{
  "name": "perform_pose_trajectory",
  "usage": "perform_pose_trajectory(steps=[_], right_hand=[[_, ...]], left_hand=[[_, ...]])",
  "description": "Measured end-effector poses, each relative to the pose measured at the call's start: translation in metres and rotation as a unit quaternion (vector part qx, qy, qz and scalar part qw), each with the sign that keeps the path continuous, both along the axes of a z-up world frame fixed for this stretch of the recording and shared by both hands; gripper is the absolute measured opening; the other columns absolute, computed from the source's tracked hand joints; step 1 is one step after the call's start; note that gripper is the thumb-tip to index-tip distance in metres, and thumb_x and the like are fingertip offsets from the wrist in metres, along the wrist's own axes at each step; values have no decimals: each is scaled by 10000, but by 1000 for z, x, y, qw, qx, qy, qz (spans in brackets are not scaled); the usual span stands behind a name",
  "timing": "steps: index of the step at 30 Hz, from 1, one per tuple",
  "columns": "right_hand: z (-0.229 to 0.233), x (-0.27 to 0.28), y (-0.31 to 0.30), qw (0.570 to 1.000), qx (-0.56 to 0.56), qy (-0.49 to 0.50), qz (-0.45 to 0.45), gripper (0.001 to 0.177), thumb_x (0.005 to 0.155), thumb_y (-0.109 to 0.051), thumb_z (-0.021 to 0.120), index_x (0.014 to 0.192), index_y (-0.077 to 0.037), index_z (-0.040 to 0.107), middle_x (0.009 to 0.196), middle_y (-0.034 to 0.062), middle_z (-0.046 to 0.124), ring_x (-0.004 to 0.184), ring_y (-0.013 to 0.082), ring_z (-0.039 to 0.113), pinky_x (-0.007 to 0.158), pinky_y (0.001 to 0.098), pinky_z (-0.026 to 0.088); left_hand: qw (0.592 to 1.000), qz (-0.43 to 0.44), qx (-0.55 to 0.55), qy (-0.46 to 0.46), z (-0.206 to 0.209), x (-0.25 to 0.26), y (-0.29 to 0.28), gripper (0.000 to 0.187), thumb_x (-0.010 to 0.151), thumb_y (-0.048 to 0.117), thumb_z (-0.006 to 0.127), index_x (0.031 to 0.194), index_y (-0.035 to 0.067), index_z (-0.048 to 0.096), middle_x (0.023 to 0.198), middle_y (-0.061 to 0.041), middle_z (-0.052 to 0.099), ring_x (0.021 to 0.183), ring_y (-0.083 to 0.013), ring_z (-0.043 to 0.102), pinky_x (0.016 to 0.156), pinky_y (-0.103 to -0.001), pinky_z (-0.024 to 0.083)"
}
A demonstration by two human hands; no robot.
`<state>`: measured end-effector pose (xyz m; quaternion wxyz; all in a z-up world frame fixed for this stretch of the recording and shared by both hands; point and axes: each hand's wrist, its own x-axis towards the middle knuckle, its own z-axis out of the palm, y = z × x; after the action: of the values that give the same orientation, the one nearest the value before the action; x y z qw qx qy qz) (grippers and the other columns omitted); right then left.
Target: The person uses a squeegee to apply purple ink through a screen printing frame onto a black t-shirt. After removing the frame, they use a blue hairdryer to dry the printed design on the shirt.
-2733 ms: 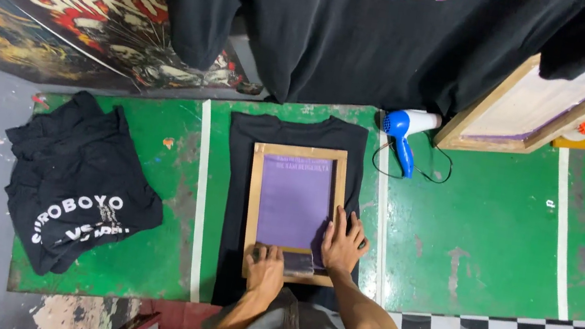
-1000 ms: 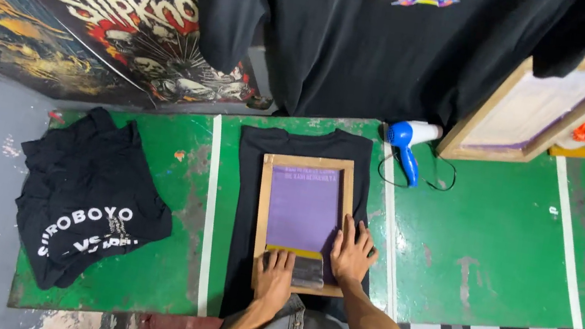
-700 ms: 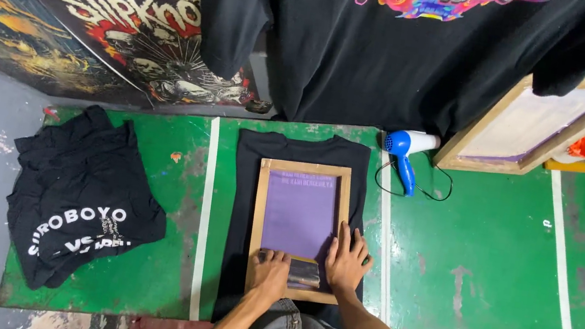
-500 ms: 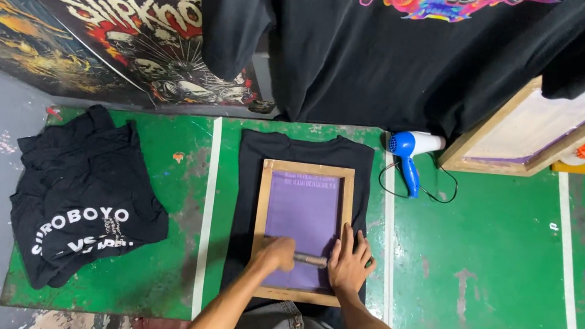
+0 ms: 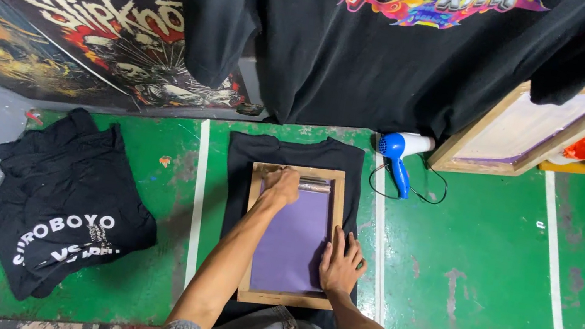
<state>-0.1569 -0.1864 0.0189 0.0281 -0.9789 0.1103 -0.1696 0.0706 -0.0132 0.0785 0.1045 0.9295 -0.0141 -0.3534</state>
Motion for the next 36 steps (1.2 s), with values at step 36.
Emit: perform_pose_trajectory(steps=[36], right_hand=[[2, -8, -2, 995, 63, 80, -11, 507, 1056, -531, 353, 1560, -484, 330, 1417, -24, 460, 1373, 211, 440, 1043, 497, 350]], left_hand=[[989, -88, -47, -108, -71, -285, 21, 518, 772, 329, 682, 1271, 193, 652, 1423, -125, 519, 1274, -379, 533, 1002, -726, 338]])
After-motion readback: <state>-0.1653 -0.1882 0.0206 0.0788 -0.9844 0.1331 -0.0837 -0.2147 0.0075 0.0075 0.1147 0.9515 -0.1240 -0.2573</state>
